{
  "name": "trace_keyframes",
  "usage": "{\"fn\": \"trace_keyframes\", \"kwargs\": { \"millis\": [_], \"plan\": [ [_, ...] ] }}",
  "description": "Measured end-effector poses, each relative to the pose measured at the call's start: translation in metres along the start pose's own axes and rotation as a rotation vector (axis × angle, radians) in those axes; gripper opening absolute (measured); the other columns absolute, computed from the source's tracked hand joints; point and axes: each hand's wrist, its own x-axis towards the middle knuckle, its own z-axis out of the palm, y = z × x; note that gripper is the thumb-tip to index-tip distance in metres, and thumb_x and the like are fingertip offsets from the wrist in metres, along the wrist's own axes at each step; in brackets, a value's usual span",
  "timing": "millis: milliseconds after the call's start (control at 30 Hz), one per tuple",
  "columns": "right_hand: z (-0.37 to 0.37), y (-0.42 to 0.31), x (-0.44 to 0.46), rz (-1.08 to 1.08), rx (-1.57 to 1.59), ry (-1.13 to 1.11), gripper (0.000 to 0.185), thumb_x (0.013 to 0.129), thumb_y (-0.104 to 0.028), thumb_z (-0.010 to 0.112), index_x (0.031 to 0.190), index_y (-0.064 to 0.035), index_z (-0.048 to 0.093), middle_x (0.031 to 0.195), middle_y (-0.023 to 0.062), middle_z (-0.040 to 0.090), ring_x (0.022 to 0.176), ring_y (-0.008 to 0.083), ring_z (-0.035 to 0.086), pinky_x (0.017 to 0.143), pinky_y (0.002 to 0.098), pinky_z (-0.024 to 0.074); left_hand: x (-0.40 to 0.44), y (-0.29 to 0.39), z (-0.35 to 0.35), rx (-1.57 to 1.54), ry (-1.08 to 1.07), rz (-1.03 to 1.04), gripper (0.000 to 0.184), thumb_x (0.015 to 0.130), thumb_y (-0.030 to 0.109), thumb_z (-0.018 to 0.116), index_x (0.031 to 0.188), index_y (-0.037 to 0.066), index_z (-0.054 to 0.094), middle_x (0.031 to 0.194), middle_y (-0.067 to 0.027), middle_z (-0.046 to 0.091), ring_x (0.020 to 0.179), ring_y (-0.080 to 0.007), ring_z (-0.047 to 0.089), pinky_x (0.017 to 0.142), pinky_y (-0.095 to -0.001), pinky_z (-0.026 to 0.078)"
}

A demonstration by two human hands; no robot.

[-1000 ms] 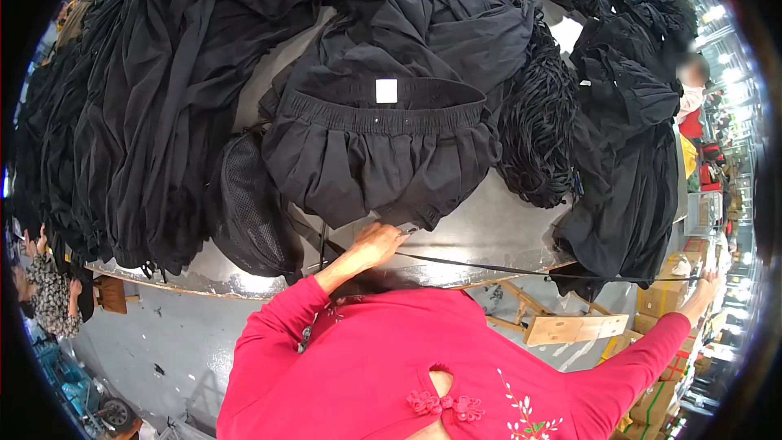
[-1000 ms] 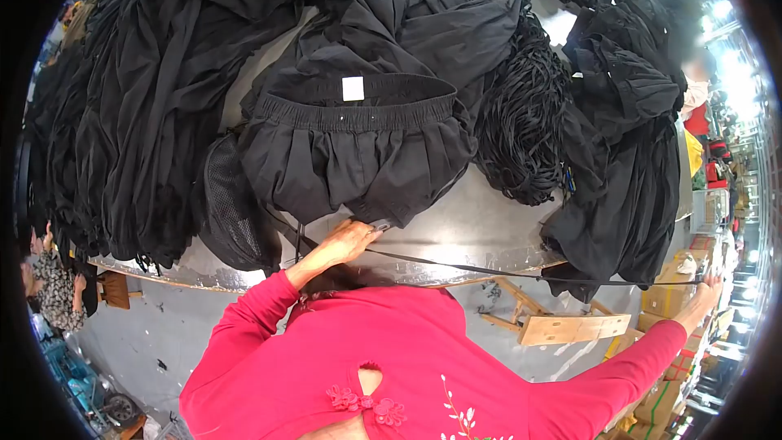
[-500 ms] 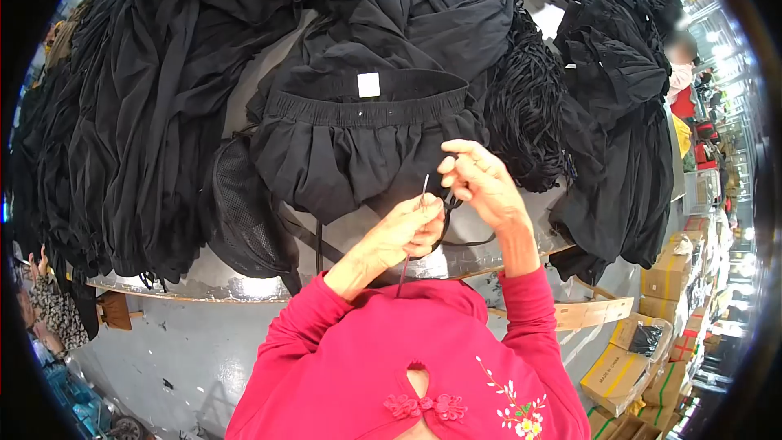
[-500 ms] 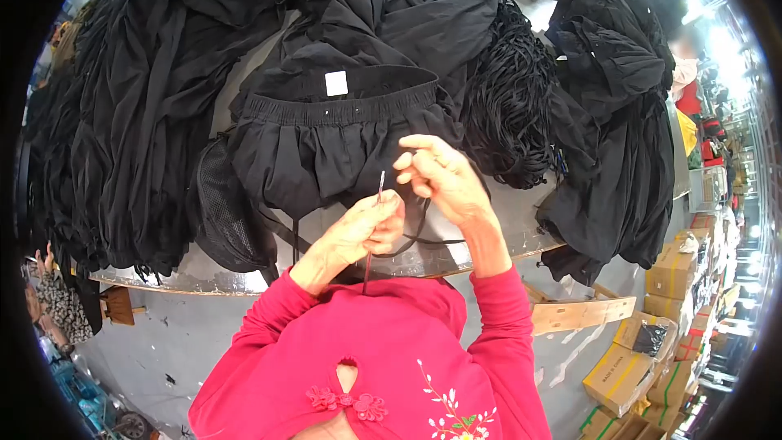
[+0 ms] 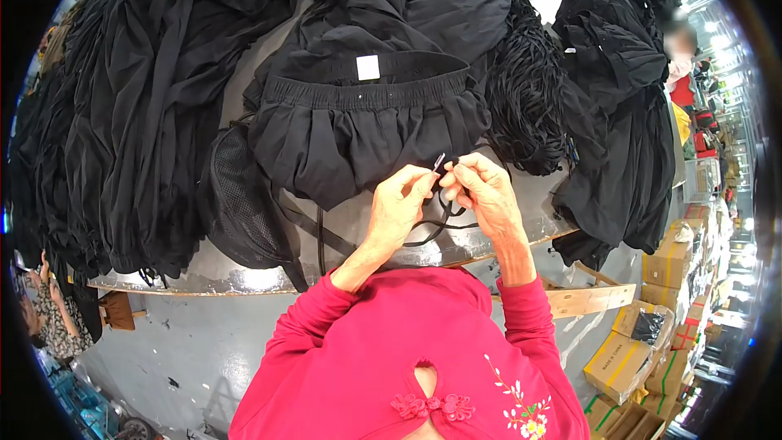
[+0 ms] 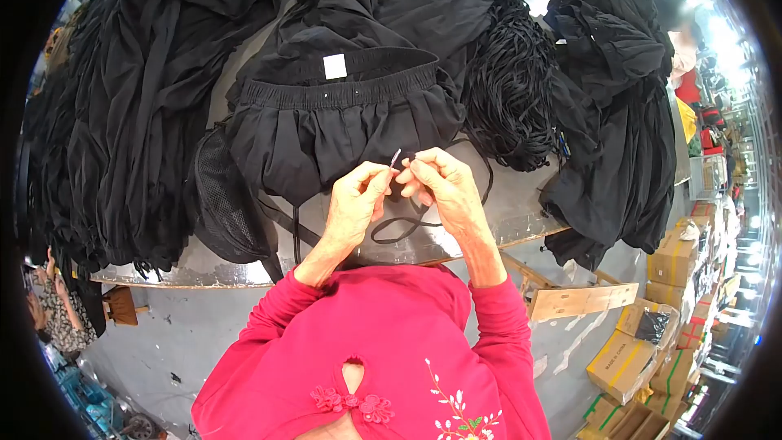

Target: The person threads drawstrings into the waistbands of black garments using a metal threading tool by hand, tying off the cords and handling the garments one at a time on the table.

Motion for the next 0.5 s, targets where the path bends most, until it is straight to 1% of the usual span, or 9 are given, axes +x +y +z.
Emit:
{"fn": "trace_keyframes", "kwargs": {
  "millis": [33, 67, 100, 167, 233, 367, 433, 467, 500],
  "plan": [
    [0.0000, 0.0004, -0.0003, 0.007, -0.045, 0.011, 0.013, 0.087, -0.011, 0.054, 0.095, -0.0011, 0.057, 0.078, 0.0064, 0.063, 0.061, 0.0080, 0.056, 0.049, 0.0176, 0.0366, -0.0001, -0.0004, 0.0006, 0.068, 0.002, 0.043, 0.018, 0.088, 0.019, 0.055, 0.089, 0.001, 0.060, 0.060, 0.0051, 0.046, 0.046, -0.0006, 0.033, 0.039, -0.0172, 0.025],
    [0.0003, 0.0008, -0.0006, 0.013, -0.090, 0.021, 0.011, 0.087, -0.010, 0.054, 0.093, -0.0012, 0.058, 0.076, 0.0054, 0.062, 0.059, 0.0069, 0.055, 0.050, 0.0177, 0.0373, 0.0003, -0.0011, 0.0005, 0.071, -0.004, 0.043, 0.018, 0.088, 0.019, 0.055, 0.089, 0.001, 0.060, 0.060, 0.0051, 0.046, 0.046, -0.0006, 0.033, 0.039, -0.0172, 0.025],
    [0.0013, 0.0005, -0.0019, 0.010, -0.087, 0.024, 0.011, 0.087, -0.010, 0.054, 0.093, -0.0012, 0.058, 0.076, 0.0054, 0.062, 0.059, 0.0069, 0.055, 0.050, 0.0177, 0.0373, 0.0007, -0.0023, -0.0001, 0.110, -0.006, 0.062, 0.018, 0.087, 0.019, 0.056, 0.090, 0.002, 0.061, 0.061, 0.0050, 0.048, 0.046, -0.0005, 0.034, 0.039, -0.0170, 0.026],
    [0.0040, -0.0014, -0.0049, 0.030, -0.077, 0.048, 0.011, 0.086, -0.011, 0.054, 0.092, -0.0020, 0.059, 0.072, 0.0038, 0.061, 0.056, 0.0051, 0.050, 0.049, 0.0167, 0.0359, 0.0016, -0.0034, -0.0011, 0.152, -0.011, 0.082, 0.017, 0.087, 0.019, 0.057, 0.090, 0.002, 0.061, 0.063, 0.0050, 0.050, 0.046, -0.0003, 0.034, 0.040, -0.0167, 0.027],
    [0.0041, -0.0022, -0.0064, 0.028, -0.088, 0.055, 0.011, 0.087, -0.011, 0.054, 0.092, -0.0021, 0.059, 0.071, 0.0033, 0.060, 0.055, 0.0049, 0.049, 0.049, 0.0164, 0.0356, 0.0027, -0.0036, -0.0012, 0.294, -0.018, 0.169, 0.018, 0.087, 0.019, 0.057, 0.090, 0.002, 0.063, 0.065, 0.0044, 0.053, 0.047, 0.0002, 0.036, 0.041, -0.0163, 0.028],
    [0.0009, -0.0030, -0.0086, 0.037, -0.128, 0.052, 0.013, 0.088, -0.013, 0.053, 0.091, -0.0026, 0.059, 0.068, 0.0016, 0.059, 0.053, 0.0045, 0.047, 0.049, 0.0160, 0.0348, 0.0042, -0.0026, -0.0015, 0.379, -0.018, 0.221, 0.018, 0.086, 0.020, 0.057, 0.089, 0.003, 0.064, 0.067, 0.0038, 0.056, 0.048, 0.0005, 0.037, 0.042, -0.0163, 0.028],
    [0.0014, -0.0037, -0.0090, 0.050, -0.111, 0.042, 0.013, 0.088, -0.014, 0.052, 0.089, -0.0029, 0.059, 0.066, 0.0008, 0.057, 0.053, 0.0045, 0.047, 0.048, 0.0161, 0.0343, 0.0041, -0.0013, -0.0023, 0.361, -0.036, 0.181, 0.020, 0.086, 0.020, 0.057, 0.088, 0.001, 0.064, 0.067, 0.0031, 0.057, 0.051, -0.0012, 0.041, 0.045, -0.0175, 0.032],
    [0.0018, -0.0038, -0.0092, 0.065, -0.094, 0.028, 0.013, 0.088, -0.015, 0.051, 0.088, -0.0031, 0.058, 0.065, 0.0001, 0.056, 0.052, 0.0044, 0.046, 0.048, 0.0161, 0.0338, 0.0049, -0.0032, -0.0022, 0.360, -0.037, 0.180, 0.020, 0.086, 0.020, 0.057, 0.088, 0.001, 0.064, 0.067, 0.0031, 0.057, 0.051, -0.0012, 0.041, 0.045, -0.0175, 0.032],
    [0.0012, -0.0036, -0.0091, 0.065, -0.095, 0.028, 0.013, 0.088, -0.015, 0.051, 0.088, -0.0031, 0.058, 0.065, 0.0001, 0.056, 0.052, 0.0044, 0.046, 0.048, 0.0161, 0.0338, 0.0066, -0.0062, -0.0022, 0.405, -0.037, 0.248, 0.020, 0.086, 0.020, 0.057, 0.087, 0.000, 0.064, 0.067, 0.0022, 0.058, 0.053, -0.0024, 0.044, 0.047, -0.0182, 0.035]
  ]
}}
